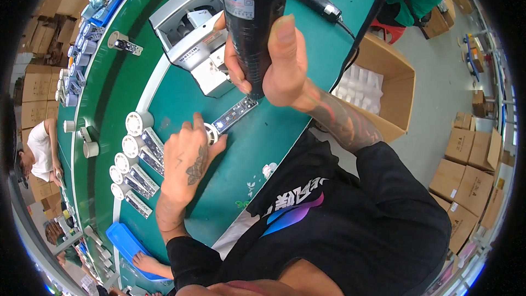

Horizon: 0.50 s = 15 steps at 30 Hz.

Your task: The person fastens electronic components onto small PCB boards using an electric screwdriver, securing them with screws from plastic trays.

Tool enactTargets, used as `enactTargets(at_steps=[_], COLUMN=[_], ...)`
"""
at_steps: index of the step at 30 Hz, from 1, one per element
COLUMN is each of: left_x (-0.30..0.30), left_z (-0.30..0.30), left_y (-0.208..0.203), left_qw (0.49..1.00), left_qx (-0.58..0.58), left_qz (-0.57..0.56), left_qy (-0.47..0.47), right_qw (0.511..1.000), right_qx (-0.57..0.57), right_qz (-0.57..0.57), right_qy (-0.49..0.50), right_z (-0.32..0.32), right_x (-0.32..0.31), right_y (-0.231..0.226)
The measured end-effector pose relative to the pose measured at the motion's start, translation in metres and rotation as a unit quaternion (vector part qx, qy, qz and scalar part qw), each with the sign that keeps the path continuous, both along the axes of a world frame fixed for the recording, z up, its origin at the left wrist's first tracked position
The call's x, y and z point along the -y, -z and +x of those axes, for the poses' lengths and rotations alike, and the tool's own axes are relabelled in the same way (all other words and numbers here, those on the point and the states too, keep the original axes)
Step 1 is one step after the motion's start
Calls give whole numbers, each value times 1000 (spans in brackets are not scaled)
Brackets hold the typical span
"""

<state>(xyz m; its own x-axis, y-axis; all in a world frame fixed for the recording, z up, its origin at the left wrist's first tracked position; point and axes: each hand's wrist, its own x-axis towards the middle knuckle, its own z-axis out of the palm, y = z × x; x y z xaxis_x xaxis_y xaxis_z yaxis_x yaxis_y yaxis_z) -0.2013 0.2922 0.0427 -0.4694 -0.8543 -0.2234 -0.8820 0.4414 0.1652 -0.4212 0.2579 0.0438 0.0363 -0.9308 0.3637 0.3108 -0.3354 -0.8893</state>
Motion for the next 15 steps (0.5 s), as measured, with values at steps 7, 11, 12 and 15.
enactTargets(at_steps=[7, 11, 12, 15], left_x=[-1, 0, 0, 1], left_z=[0, 2, 1, 2], left_y=[1, 0, -1, -1], left_qw=[1000, 1000, 1000, 1000], left_qx=[3, -19, -19, -19], left_qz=[-12, -15, -14, -2], left_qy=[2, 10, 9, 2], right_qw=[1000, 1000, 1000, 998], right_qx=[11, 8, 8, 51], right_qz=[13, 2, -4, 17], right_qy=[-3, -15, -24, -20], right_z=[2, 5, 5, 8], right_x=[-3, -8, -9, -12], right_y=[10, 12, 12, 12])
